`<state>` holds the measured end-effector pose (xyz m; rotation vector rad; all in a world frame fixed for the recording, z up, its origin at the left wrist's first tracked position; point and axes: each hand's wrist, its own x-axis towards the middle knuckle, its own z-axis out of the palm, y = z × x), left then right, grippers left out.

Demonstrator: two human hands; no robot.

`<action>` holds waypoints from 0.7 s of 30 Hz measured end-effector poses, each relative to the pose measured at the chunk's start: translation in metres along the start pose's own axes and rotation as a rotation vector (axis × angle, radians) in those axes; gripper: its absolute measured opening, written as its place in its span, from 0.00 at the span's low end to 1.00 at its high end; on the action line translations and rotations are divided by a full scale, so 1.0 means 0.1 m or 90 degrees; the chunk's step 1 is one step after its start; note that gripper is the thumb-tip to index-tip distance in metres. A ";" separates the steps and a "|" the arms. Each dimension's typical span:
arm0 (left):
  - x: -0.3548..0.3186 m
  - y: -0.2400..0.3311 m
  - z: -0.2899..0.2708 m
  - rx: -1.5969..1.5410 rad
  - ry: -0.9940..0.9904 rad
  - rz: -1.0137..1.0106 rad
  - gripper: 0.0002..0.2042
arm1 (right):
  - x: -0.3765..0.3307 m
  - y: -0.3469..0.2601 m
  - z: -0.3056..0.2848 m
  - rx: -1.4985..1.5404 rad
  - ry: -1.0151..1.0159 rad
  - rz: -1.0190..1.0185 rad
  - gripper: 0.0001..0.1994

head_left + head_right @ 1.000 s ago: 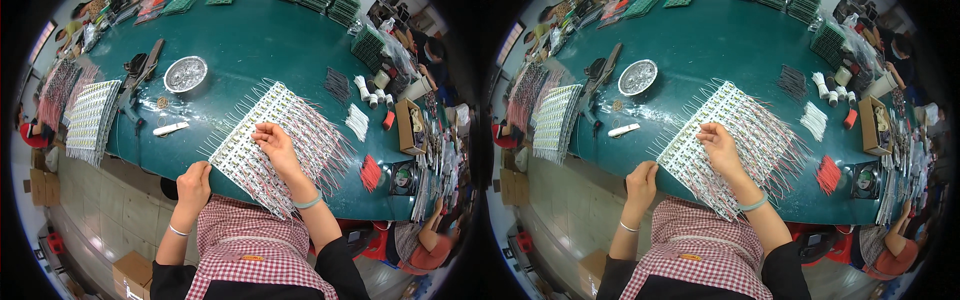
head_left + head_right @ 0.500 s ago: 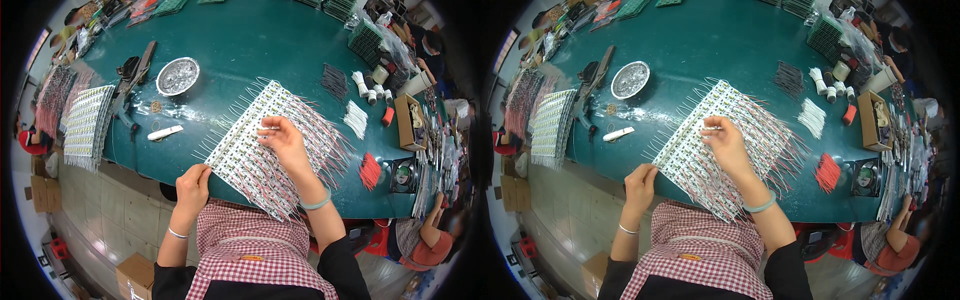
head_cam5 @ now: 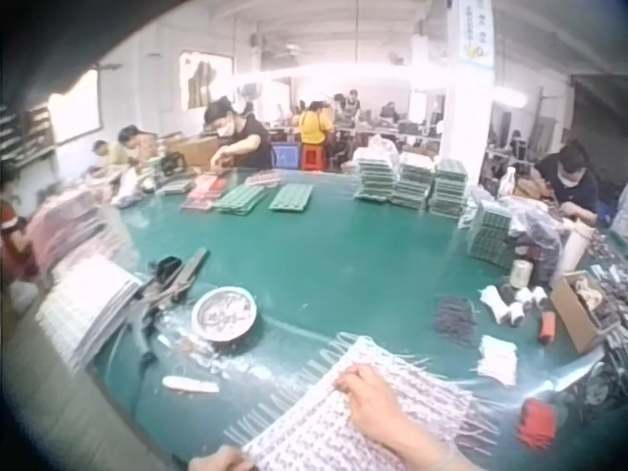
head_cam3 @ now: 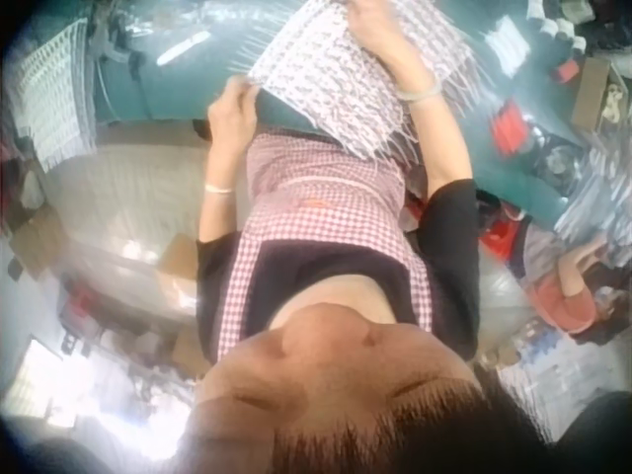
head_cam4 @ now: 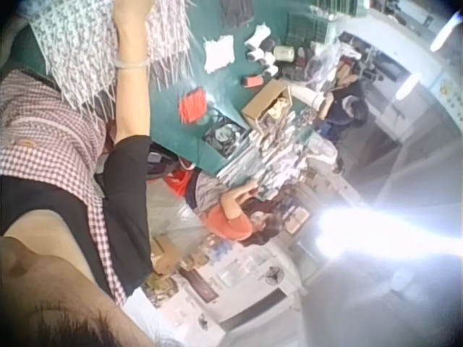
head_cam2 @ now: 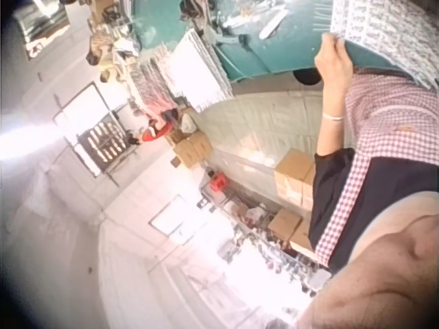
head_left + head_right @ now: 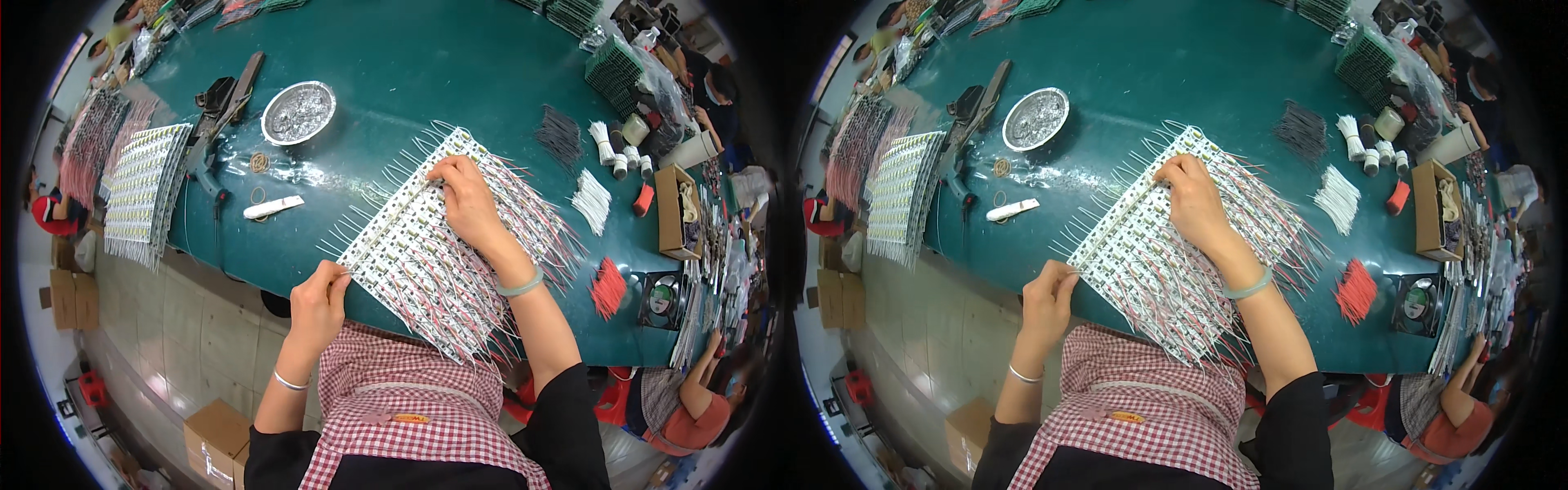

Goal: The person uses a soldering iron to attach red and white wires to a grid of LED modules on a green workbench. They repeatedly pick up wires, position them on the modules, and apply the soldering iron to secure the connections. The person also uses a thin stick to adjust the wires and occasionally picks up a bundle of red wires.

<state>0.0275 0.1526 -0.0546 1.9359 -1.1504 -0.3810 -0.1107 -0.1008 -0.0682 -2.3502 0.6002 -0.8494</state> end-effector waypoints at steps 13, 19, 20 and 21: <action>0.00 0.13 0.04 -0.018 -0.007 -0.072 0.03 | 0.02 0.03 0.02 0.023 0.035 0.001 0.11; -0.06 0.12 0.09 -0.089 0.015 -0.061 0.04 | 0.01 -0.01 0.01 0.039 0.028 0.059 0.11; -0.07 0.09 0.10 -0.091 0.014 -0.060 0.04 | 0.01 0.00 0.01 0.050 0.033 0.063 0.10; -0.07 0.08 0.10 -0.094 0.013 -0.060 0.05 | 0.01 0.01 0.00 0.061 0.038 0.066 0.10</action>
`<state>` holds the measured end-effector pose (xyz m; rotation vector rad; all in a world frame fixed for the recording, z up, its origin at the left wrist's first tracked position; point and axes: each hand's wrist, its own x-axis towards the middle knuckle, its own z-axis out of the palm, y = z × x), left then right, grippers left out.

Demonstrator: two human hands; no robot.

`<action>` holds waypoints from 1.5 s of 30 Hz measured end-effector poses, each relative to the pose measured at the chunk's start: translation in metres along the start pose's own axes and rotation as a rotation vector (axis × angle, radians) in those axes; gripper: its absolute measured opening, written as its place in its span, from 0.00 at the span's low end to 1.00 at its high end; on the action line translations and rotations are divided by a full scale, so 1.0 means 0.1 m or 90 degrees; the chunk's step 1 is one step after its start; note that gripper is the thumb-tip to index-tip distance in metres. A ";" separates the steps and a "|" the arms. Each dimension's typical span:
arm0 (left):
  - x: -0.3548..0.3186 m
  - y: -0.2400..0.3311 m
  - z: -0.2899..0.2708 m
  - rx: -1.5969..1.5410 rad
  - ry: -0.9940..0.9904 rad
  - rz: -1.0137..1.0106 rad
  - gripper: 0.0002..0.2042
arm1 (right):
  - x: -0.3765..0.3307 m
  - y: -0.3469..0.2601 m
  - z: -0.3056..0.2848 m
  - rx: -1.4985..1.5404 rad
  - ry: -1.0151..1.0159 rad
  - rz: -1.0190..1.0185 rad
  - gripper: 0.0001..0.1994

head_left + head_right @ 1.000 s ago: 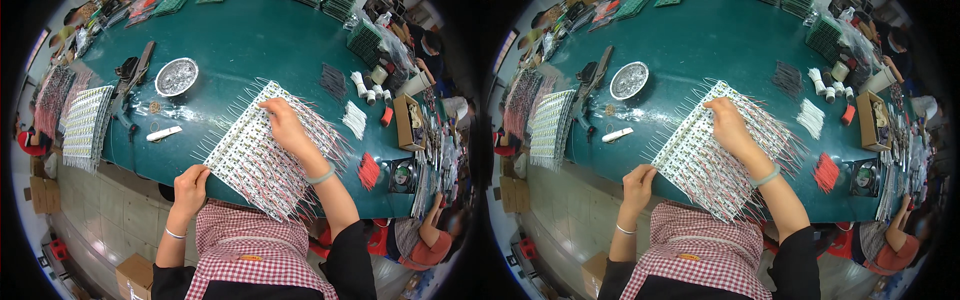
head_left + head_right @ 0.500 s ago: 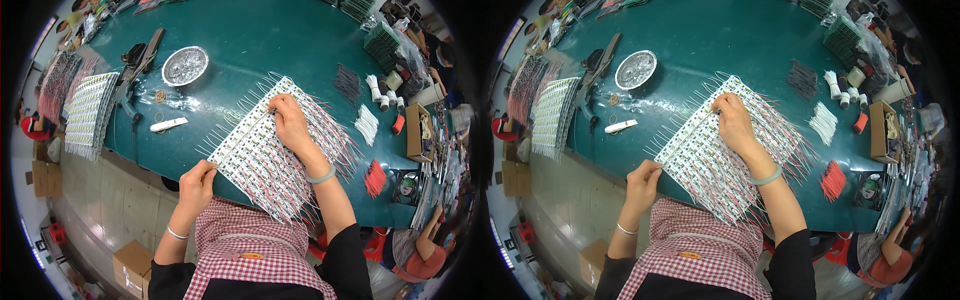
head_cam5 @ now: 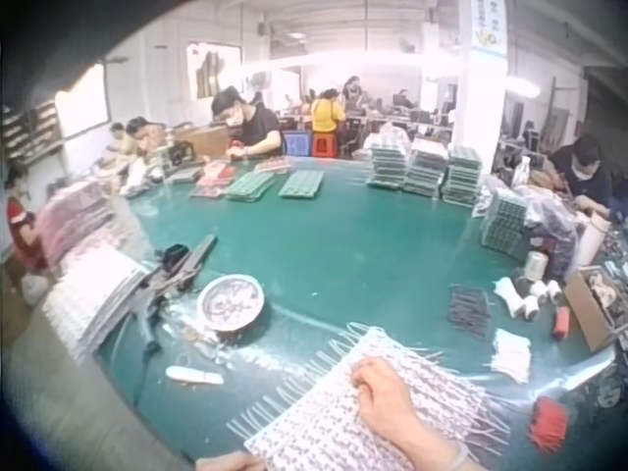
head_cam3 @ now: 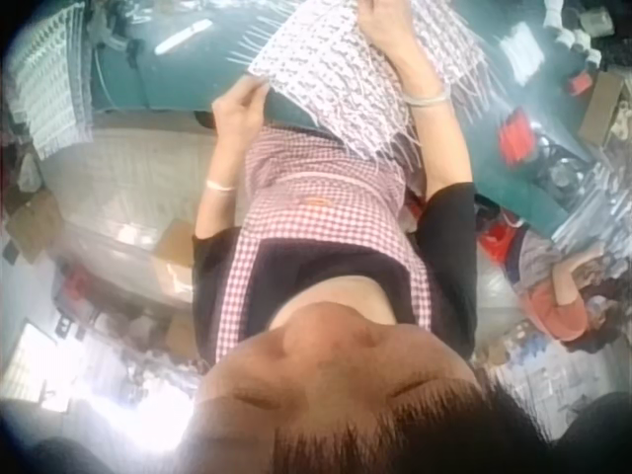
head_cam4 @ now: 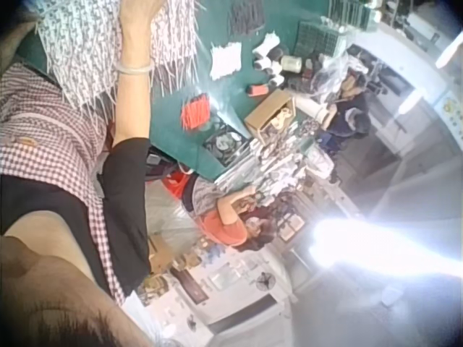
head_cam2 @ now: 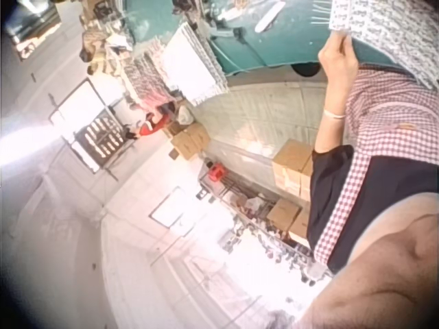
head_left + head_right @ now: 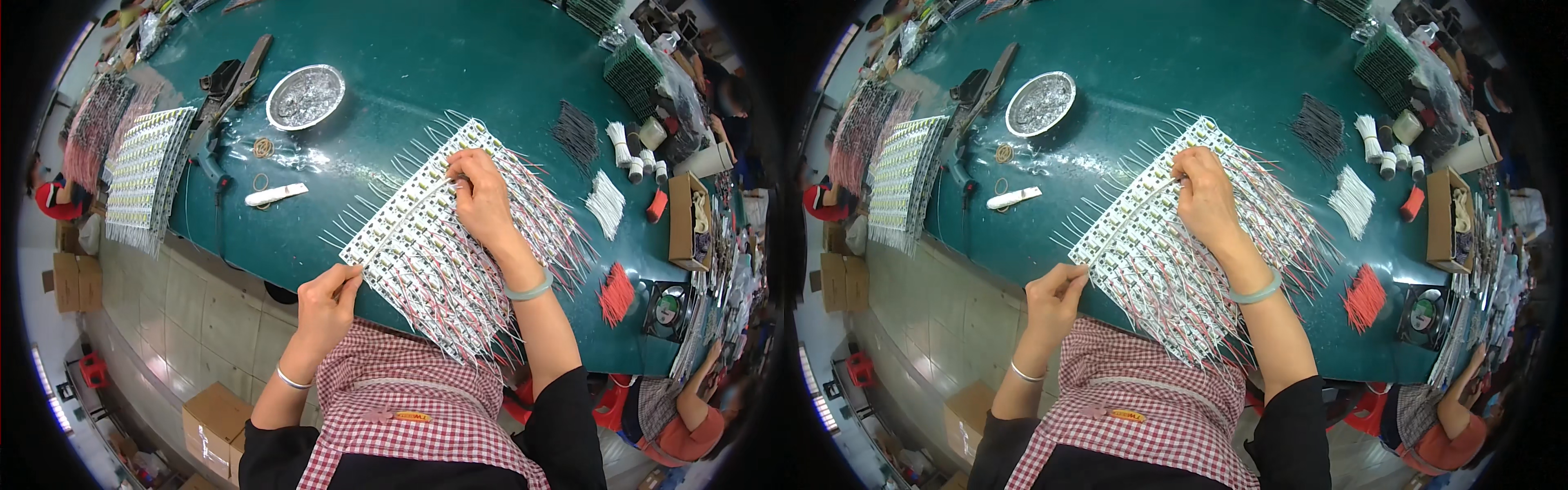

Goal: The person uses a soldering iron to attach red and white wires to a grid of LED modules on a green workbench. They repeatedly pick up wires, position them on the modules, and apply the soldering iron to secure the connections. The person also uses a thin stick to adjust the wires and occasionally picks up a bundle of red wires.

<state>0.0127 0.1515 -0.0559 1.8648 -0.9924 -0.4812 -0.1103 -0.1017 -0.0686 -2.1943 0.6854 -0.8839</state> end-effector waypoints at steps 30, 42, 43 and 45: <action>-0.68 0.18 -1.10 0.056 -0.204 -0.102 0.09 | -0.49 -0.54 0.00 -0.167 -0.155 -0.267 0.19; -0.66 -0.12 -1.01 -0.331 0.005 -0.222 0.08 | -0.54 -0.86 0.32 -0.145 -0.252 -0.284 0.17; -0.64 -0.16 -0.96 -0.344 0.016 -0.212 0.08 | -0.55 -0.87 0.32 -0.148 -0.253 -0.278 0.16; -0.59 -0.20 -0.88 -0.358 0.028 -0.203 0.08 | -0.57 -0.87 0.33 -0.156 -0.255 -0.266 0.15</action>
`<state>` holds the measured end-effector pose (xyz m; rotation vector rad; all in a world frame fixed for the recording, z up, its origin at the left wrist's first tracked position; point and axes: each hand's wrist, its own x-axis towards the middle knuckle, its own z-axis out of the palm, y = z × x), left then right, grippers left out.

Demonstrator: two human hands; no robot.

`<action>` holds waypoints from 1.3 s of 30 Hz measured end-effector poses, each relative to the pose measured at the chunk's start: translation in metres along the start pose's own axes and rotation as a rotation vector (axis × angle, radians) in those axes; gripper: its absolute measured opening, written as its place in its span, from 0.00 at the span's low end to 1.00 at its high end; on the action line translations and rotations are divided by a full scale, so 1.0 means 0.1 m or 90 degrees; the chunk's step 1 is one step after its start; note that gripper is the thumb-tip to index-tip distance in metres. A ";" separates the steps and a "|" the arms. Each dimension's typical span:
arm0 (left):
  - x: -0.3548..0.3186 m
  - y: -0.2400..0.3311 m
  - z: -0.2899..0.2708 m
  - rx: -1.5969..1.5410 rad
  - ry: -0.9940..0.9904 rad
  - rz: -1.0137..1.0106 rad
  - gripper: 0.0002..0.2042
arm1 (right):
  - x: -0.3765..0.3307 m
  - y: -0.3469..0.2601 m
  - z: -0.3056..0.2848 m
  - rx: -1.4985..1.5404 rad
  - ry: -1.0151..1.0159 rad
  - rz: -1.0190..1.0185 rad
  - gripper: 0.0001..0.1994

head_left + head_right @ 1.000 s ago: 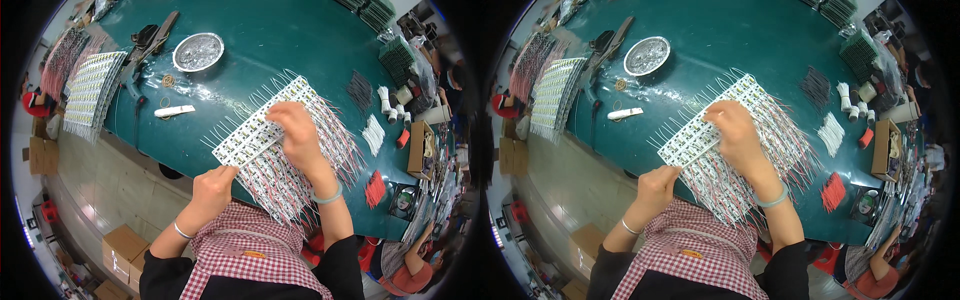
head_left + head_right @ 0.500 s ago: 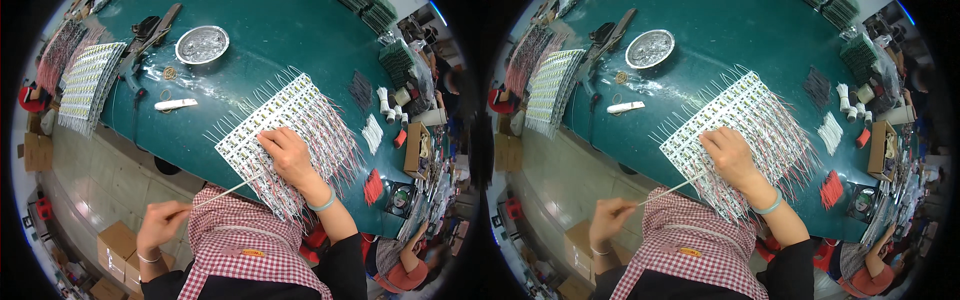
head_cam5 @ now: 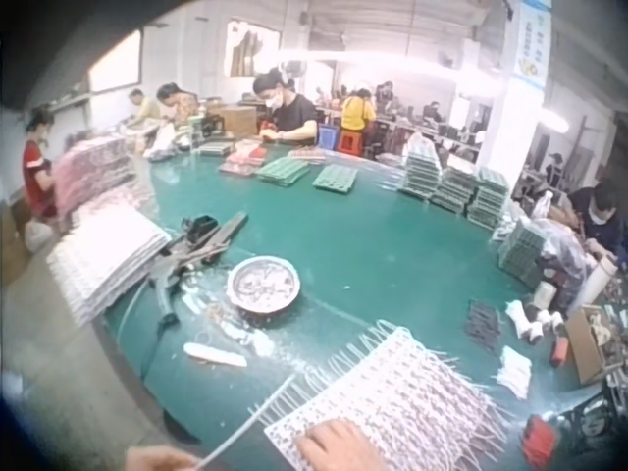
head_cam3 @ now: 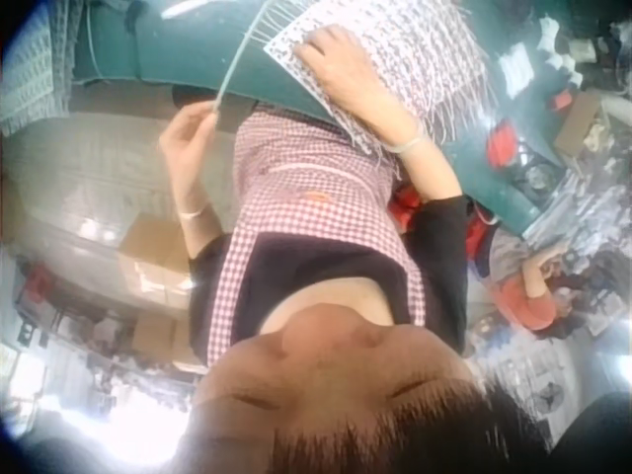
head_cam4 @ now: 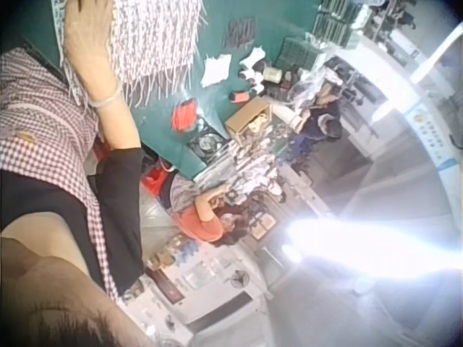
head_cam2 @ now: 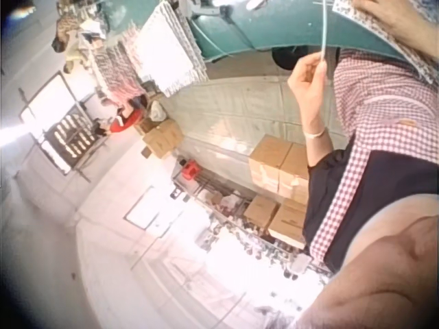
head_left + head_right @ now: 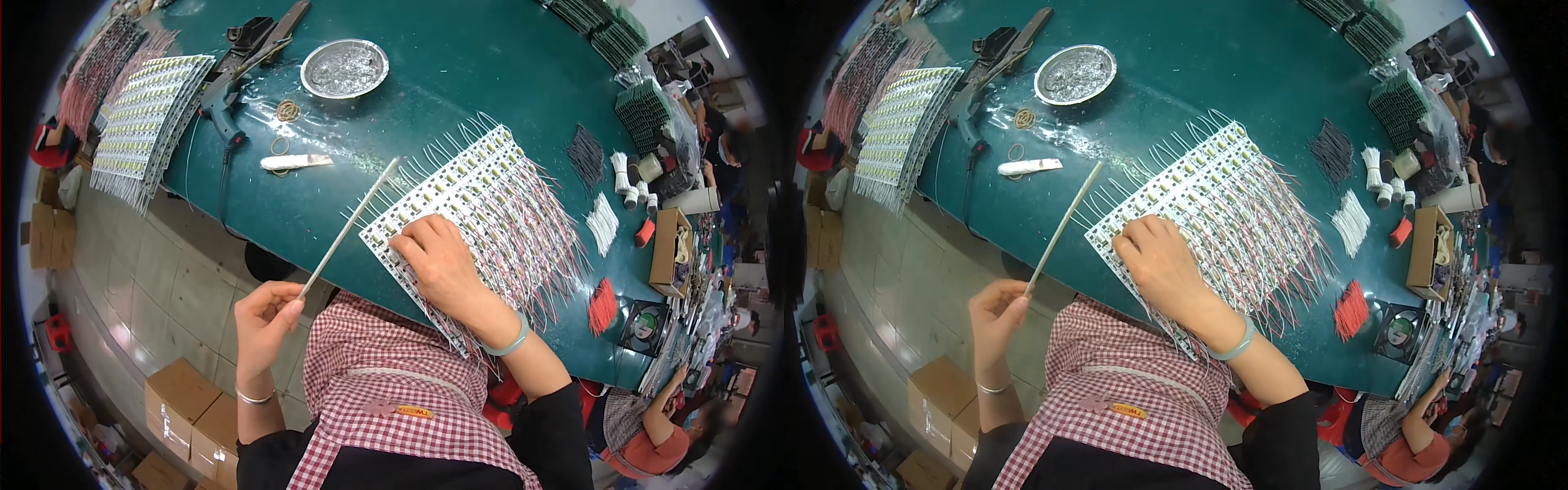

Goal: The person uses a soldering iron to attach red and white wires to a grid of LED modules on a green workbench. They repeatedly pick up wires, position them on the modules, and apply the soldering iron to secure the connections. The person also uses a thin stick to adjust the wires and occasionally picks up a bundle of red wires.

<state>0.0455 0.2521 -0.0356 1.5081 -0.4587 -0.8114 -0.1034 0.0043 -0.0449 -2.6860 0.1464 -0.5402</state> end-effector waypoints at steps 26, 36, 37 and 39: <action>0.48 -0.23 1.05 0.489 -0.005 0.342 0.07 | -0.23 -0.01 -0.06 -0.119 0.071 0.026 0.18; 0.52 -0.13 1.04 0.374 -0.050 0.249 0.12 | -0.25 0.02 -0.06 -0.117 0.028 0.064 0.22; 0.52 -0.07 1.03 0.349 -0.039 0.241 0.14 | -0.26 0.04 -0.05 -0.119 0.041 0.066 0.23; 0.52 0.06 0.97 0.300 -0.017 0.225 0.16 | -0.27 0.03 -0.05 -0.104 0.046 0.076 0.23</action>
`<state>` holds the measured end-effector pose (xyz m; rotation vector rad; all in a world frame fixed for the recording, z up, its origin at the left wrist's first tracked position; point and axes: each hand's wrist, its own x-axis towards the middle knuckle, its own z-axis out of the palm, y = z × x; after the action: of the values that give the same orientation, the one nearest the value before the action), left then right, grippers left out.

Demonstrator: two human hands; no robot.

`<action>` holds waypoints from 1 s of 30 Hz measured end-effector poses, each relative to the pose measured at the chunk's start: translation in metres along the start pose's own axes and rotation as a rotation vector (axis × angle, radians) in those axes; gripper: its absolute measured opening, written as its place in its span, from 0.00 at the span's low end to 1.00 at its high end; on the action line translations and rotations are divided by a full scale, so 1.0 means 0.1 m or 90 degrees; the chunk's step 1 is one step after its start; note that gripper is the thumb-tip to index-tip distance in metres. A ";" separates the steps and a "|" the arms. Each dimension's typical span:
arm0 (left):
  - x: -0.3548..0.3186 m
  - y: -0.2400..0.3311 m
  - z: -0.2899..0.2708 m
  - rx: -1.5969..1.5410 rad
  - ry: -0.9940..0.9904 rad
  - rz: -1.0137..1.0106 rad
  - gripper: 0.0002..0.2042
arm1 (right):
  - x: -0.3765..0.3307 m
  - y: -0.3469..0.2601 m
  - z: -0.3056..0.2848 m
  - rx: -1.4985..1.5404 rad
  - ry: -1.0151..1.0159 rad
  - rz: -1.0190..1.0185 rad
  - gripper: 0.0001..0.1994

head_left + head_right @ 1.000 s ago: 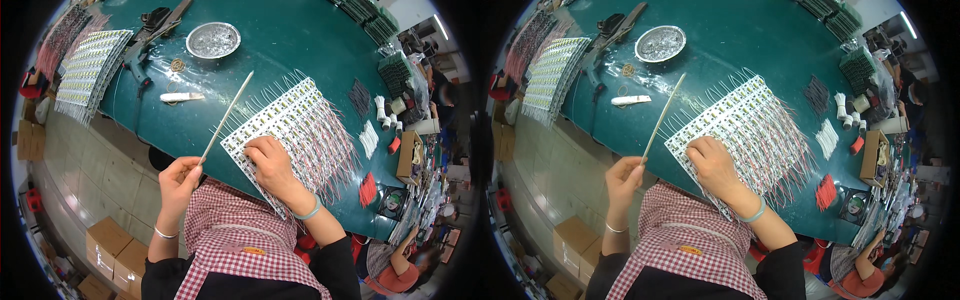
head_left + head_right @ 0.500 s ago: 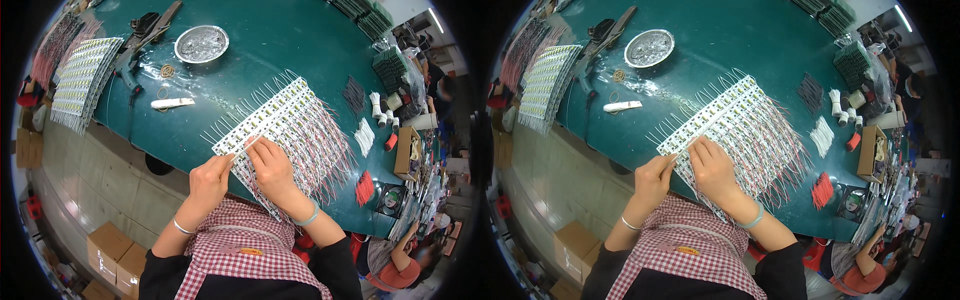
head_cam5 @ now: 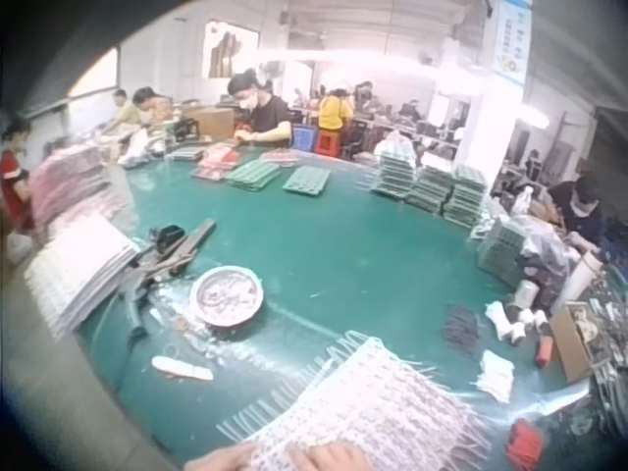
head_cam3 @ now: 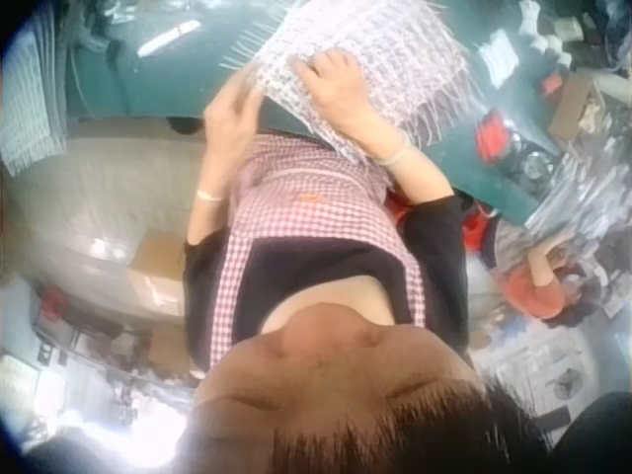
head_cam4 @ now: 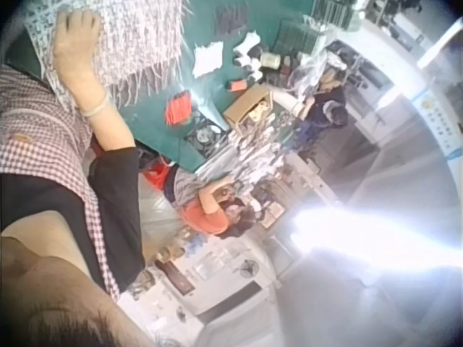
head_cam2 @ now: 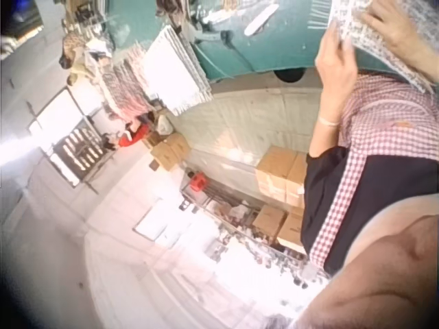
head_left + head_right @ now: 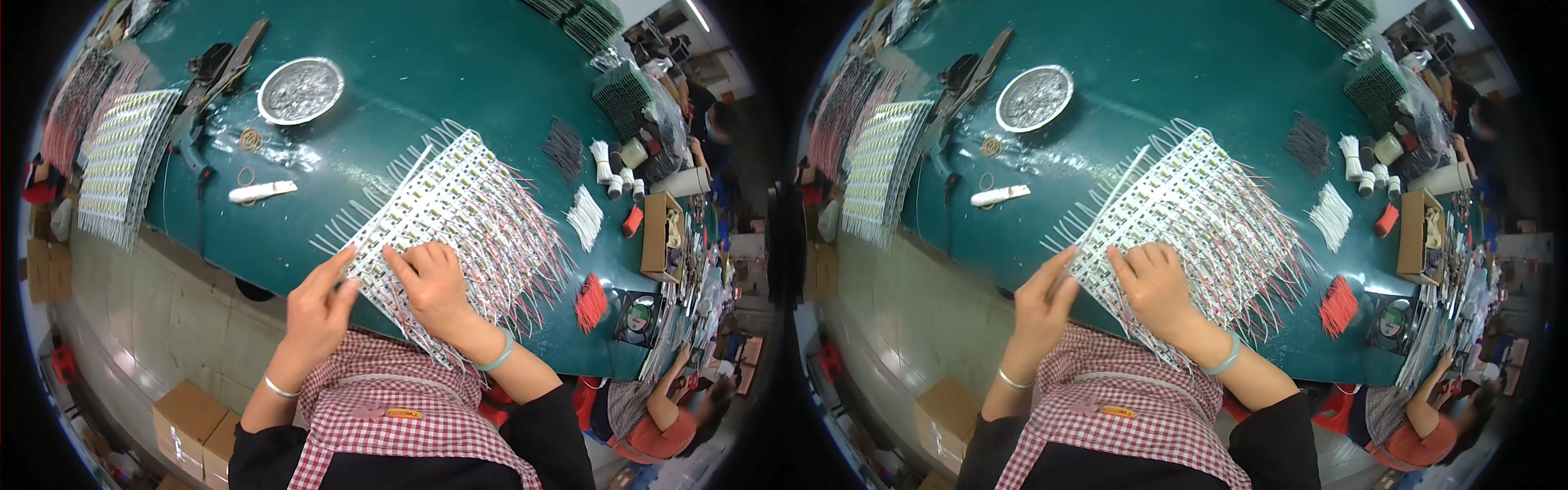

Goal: The person uses a soldering iron to attach red and white wires to a grid of LED modules on a green workbench. They repeatedly pick up wires, position them on the modules, and apply the soldering iron to secure the connections. The person also uses a thin stick to adjust the wires and occasionally picks up a bundle of red wires.

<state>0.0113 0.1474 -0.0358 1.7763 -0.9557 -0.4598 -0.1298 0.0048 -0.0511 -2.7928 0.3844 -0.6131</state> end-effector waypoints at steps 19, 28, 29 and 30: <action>0.09 0.05 -0.31 0.373 -0.049 0.041 0.20 | 0.08 0.74 -0.26 0.025 0.076 0.188 0.24; 0.26 0.07 -0.12 0.342 -0.042 0.051 0.19 | 0.00 0.64 -0.24 -0.134 -0.028 0.118 0.24; 0.27 0.08 -0.11 0.336 -0.044 0.049 0.19 | 0.00 0.64 -0.25 -0.113 -0.006 0.115 0.24; 0.28 0.09 -0.09 0.330 -0.047 0.046 0.18 | 0.00 0.64 -0.27 -0.092 0.015 0.113 0.24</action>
<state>0.0315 0.1295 -0.0203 2.1857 -1.2683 -0.2427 -0.1541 -0.0601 -0.0468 -2.8463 0.6983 -0.6003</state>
